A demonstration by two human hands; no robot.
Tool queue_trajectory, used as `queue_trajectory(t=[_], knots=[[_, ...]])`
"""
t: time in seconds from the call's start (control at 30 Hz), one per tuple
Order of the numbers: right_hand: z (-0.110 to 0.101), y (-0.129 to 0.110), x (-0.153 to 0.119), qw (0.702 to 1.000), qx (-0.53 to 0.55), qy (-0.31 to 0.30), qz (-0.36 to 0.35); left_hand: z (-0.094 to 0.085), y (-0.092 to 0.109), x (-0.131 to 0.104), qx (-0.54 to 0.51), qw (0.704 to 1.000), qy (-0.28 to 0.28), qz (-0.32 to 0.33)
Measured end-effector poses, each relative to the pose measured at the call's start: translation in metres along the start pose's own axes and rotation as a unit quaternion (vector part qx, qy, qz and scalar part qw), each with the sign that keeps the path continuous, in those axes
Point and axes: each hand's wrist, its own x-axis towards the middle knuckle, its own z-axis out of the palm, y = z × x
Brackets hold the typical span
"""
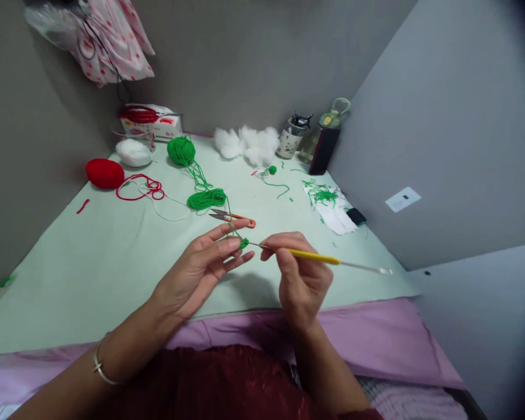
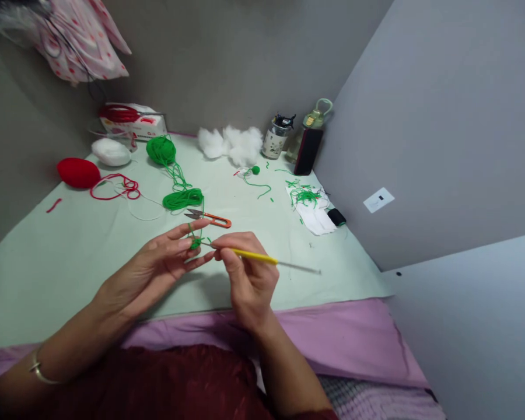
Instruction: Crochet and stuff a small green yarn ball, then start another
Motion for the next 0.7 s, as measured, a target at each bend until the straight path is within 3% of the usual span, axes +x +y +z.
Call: queue_trajectory(t=[0.07,0.13,0.3,0.43,0.5,0.6,0.7], knots=[[0.001,-0.001,0.004,0.996,0.07,0.003,0.053,0.0,0.0,-0.001,0.021,0.999,0.004,0.024],[0.003,-0.002,0.006,0.996,0.073,-0.013,0.054,0.002,-0.001,-0.003,0.058,0.997,0.008,0.043],[0.008,0.003,-0.003,0.998,-0.048,-0.016,-0.038,0.007,-0.005,-0.003,0.103,0.991,0.04,0.08],[0.006,0.008,-0.009,0.975,-0.174,-0.025,-0.134,0.004,-0.006,0.002,0.021,0.999,0.022,0.025],[0.003,0.007,-0.006,0.986,-0.136,-0.017,-0.093,0.001,-0.005,0.005,-0.014,1.0,0.015,0.002],[0.0,0.002,0.001,0.999,0.007,0.014,0.042,-0.001,-0.003,0.007,-0.021,0.999,0.024,0.011],[0.002,0.0,0.005,0.992,0.096,0.001,0.08,0.001,-0.004,0.006,0.007,1.0,0.012,0.027]])
